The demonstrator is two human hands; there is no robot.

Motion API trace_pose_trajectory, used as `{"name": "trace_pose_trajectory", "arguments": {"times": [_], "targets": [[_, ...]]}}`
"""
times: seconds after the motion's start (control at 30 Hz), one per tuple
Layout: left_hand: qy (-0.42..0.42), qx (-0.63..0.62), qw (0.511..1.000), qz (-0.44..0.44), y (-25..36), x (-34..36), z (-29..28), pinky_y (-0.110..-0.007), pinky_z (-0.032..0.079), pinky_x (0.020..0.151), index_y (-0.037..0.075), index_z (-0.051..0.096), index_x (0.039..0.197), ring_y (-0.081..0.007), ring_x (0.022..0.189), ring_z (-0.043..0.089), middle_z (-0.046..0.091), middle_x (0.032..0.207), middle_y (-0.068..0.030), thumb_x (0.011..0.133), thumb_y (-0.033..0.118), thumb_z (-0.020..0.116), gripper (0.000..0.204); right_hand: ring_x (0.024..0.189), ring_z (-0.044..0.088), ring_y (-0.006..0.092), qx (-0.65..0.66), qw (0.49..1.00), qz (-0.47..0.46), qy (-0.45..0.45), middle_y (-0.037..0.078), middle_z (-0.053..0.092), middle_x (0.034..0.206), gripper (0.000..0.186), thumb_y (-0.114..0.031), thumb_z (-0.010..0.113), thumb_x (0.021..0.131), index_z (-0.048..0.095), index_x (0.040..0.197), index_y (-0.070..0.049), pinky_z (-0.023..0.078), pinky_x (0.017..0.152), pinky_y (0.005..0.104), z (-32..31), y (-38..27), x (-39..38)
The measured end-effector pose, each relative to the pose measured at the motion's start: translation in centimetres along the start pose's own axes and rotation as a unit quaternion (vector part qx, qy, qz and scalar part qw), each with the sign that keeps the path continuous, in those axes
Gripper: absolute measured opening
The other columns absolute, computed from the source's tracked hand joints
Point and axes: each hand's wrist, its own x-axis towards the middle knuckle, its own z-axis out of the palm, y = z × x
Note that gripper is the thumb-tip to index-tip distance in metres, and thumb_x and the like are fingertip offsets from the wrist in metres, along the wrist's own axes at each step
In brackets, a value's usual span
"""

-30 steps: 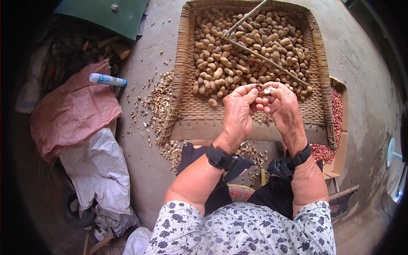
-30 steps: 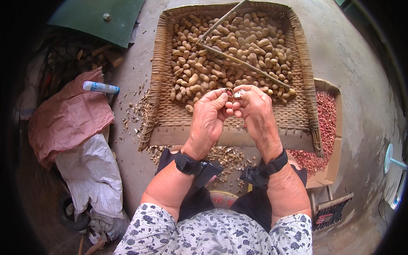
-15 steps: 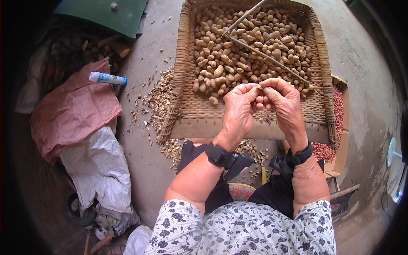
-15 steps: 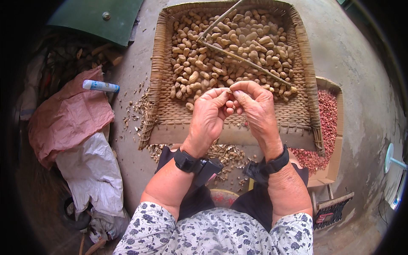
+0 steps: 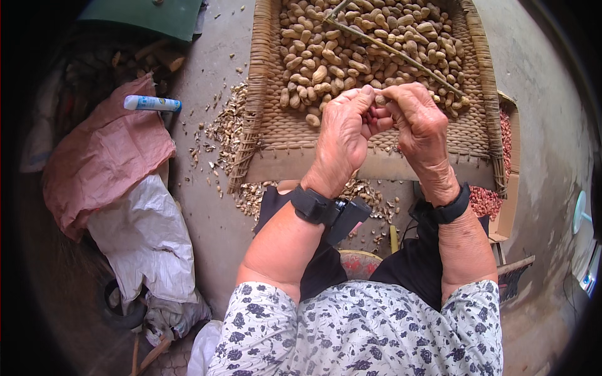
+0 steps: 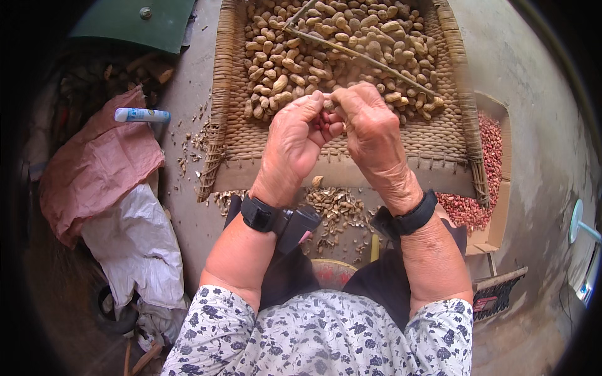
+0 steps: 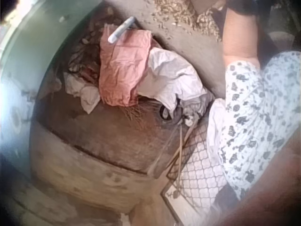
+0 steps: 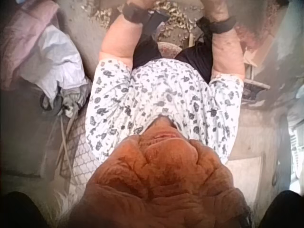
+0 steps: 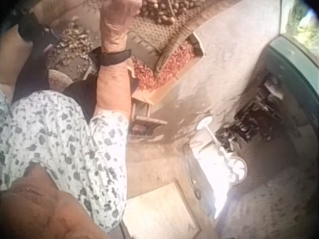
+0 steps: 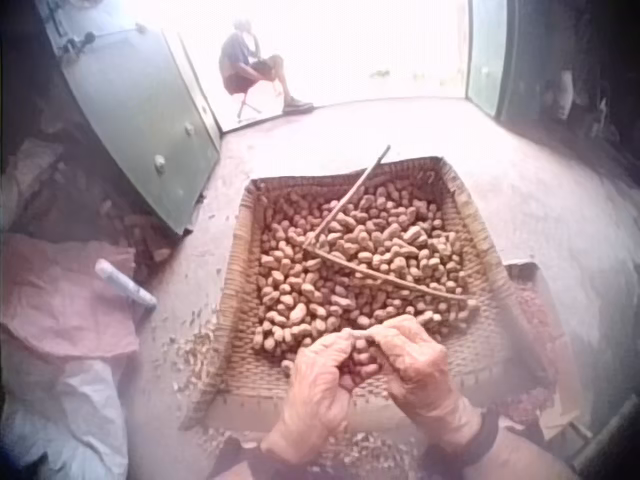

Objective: Peel peanuts and separate the nuts from the shells.

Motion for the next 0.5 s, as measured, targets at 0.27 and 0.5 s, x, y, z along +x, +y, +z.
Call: {"name": "trace_pose_trajectory", "arguments": {"times": [0.27, 0.5], "targets": [[0.058, -0.034, 0.996, 0.063, 3.2, 0.3, -2.4, -0.022, 0.049, 0.06, -0.005, 0.057, 0.095, -0.0136, 0.072, 0.056, 0.058, 0.083, -0.0093, 0.09, 0.012, 0.057, 0.018, 0.075, 0.06, 0.016, 0.198, 0.947, 0.24, -0.082, 0.009, 0.062, 0.085, 0.013, -0.004, 0.063, 0.082, 0.063, 0.095, -0.001, 0.048, 0.066, 0.0288, -2.4, -0.9, -1.5], [0.057, -0.023, 0.996, 0.071, 4.4, -0.3, -3.1, -0.021, 0.05, 0.06, -0.004, 0.058, 0.097, -0.0131, 0.071, 0.057, 0.06, 0.085, -0.01, 0.089, 0.01, 0.058, 0.016, 0.07, 0.058, 0.0095, 0.169, 0.894, 0.355, -0.213, 0.007, 0.064, 0.081, 0.015, -0.007, 0.06, 0.084, 0.064, 0.094, 0.003, 0.047, 0.06, 0.0239, -4.1, 2.0, -3.2]]}}
